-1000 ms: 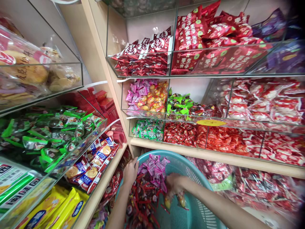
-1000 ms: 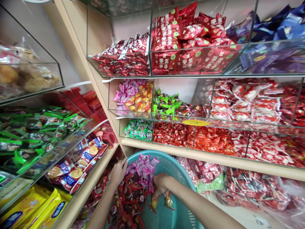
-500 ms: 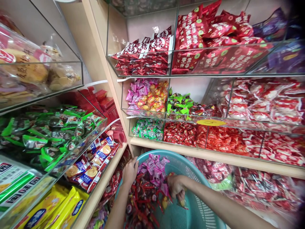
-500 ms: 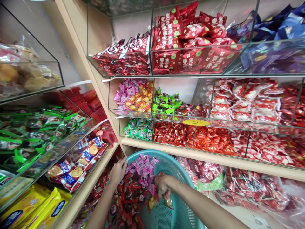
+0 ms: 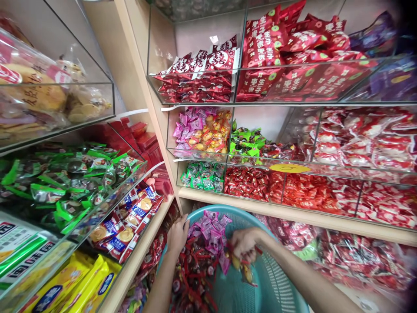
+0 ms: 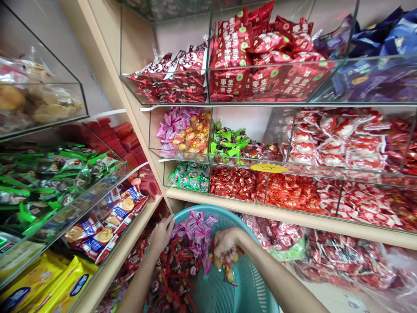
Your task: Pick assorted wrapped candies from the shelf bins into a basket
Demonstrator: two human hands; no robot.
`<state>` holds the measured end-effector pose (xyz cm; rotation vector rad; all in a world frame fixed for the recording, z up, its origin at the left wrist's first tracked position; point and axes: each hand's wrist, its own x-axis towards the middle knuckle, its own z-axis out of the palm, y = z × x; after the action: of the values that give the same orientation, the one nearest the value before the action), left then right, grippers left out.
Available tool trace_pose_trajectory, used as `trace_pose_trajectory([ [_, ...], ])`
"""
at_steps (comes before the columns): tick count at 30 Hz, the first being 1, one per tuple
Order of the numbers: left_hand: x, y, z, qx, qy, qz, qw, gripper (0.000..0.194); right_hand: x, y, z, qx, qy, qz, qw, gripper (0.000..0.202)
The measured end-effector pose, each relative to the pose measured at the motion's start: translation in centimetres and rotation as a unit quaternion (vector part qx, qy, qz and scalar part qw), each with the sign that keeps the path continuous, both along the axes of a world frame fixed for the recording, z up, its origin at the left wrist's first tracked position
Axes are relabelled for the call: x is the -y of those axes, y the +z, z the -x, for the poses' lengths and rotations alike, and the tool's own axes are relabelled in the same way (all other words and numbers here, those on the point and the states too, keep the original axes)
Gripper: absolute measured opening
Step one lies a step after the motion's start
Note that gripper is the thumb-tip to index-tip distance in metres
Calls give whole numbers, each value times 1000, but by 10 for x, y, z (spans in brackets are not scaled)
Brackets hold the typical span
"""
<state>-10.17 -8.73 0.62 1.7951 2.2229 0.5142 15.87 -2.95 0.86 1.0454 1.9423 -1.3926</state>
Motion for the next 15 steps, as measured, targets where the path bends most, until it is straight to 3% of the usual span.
trace_pose_trajectory([
  [3,-1,-1,-1,-3,1,0,1000,45,-14,24,-20,-65,-89,21,994,16],
  [6,-2,-3,-1,-7,3,4,1000,45,-15,36,-23,-127,-176,5,976,16],
  [15,-1,-2,-1,-14,0,-3,1000,45,-7,26,-5,16,-163,-117,980,34],
])
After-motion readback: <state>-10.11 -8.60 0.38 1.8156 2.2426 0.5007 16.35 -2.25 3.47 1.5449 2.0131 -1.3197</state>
